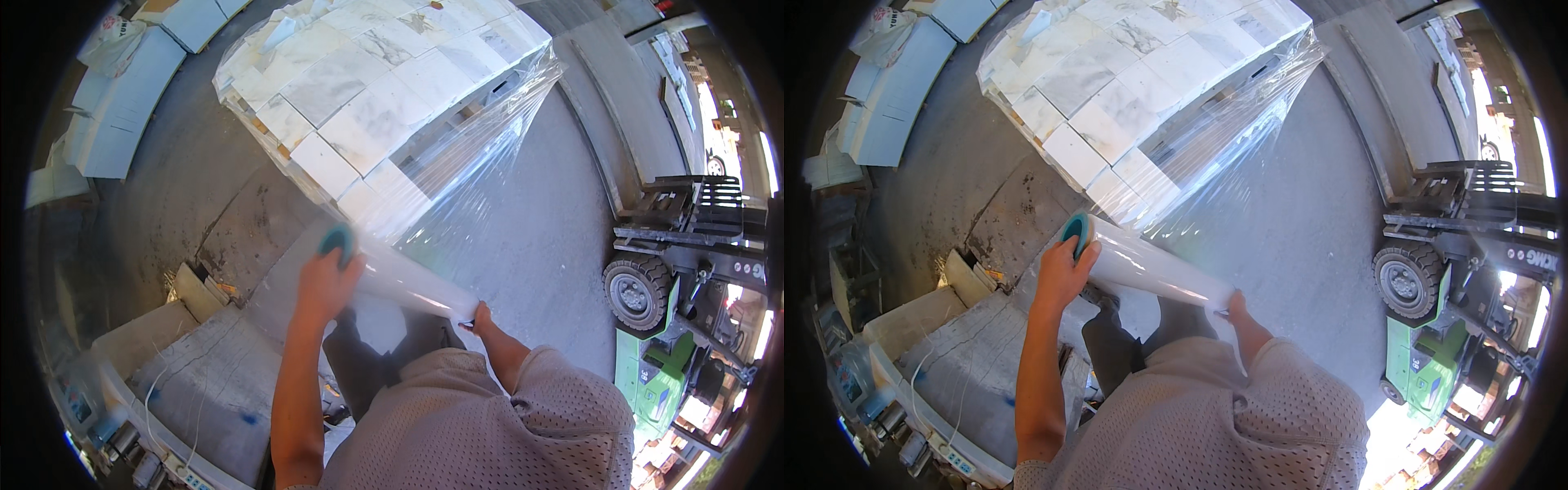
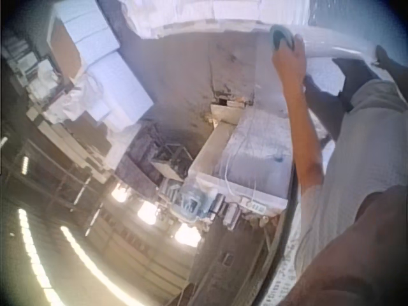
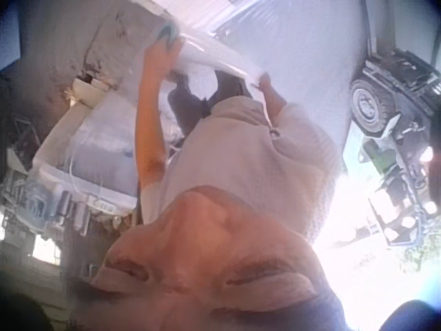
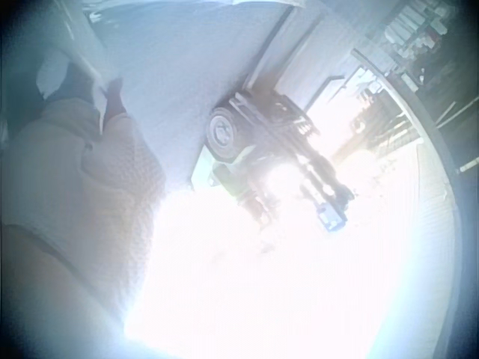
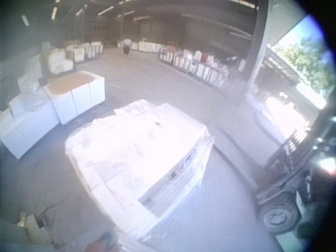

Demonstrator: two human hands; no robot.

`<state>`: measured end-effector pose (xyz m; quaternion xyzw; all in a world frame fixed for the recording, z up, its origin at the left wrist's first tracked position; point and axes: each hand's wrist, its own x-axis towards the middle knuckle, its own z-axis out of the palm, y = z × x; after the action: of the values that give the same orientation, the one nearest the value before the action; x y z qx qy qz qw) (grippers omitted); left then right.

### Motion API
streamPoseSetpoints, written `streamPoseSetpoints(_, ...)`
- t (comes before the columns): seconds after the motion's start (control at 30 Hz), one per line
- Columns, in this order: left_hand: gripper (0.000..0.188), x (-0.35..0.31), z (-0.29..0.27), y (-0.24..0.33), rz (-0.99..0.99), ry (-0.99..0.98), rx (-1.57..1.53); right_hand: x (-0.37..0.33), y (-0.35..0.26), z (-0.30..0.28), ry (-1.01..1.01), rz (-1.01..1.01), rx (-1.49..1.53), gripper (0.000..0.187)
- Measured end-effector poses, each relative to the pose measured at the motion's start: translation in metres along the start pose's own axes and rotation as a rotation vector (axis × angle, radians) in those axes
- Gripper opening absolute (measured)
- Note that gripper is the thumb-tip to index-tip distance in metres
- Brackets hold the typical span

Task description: The person retrieves a roll of stretch wrap, walks to a pallet stacked with white rectangular tiles, and wraps the pallet by circling the roll around the load multiple times. The person tears off the wrap and finishes securing the pallet.

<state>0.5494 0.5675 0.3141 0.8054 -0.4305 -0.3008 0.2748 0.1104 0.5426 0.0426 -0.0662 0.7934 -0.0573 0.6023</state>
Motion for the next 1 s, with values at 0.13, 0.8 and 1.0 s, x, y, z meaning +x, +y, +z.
streamPoseSetpoints(0.13,0.049,0.013,-0.058,-0.052,0.043,-0.126,0.079,-0.006,0.065,0.087,-0.033,0.008,0.138,0.046)
streamPoseSetpoints(0.8,0.051,0.221,-0.234,-0.148,0.555,-0.578,0.164,-0.134,0.215,0.428,0.142,0.167,0.922,0.045)
streamPoseSetpoints(1.0,0.053,0.316,-0.269,-0.169,0.609,-0.690,0.174,-0.177,0.222,0.516,0.226,0.275,0.982,0.042)
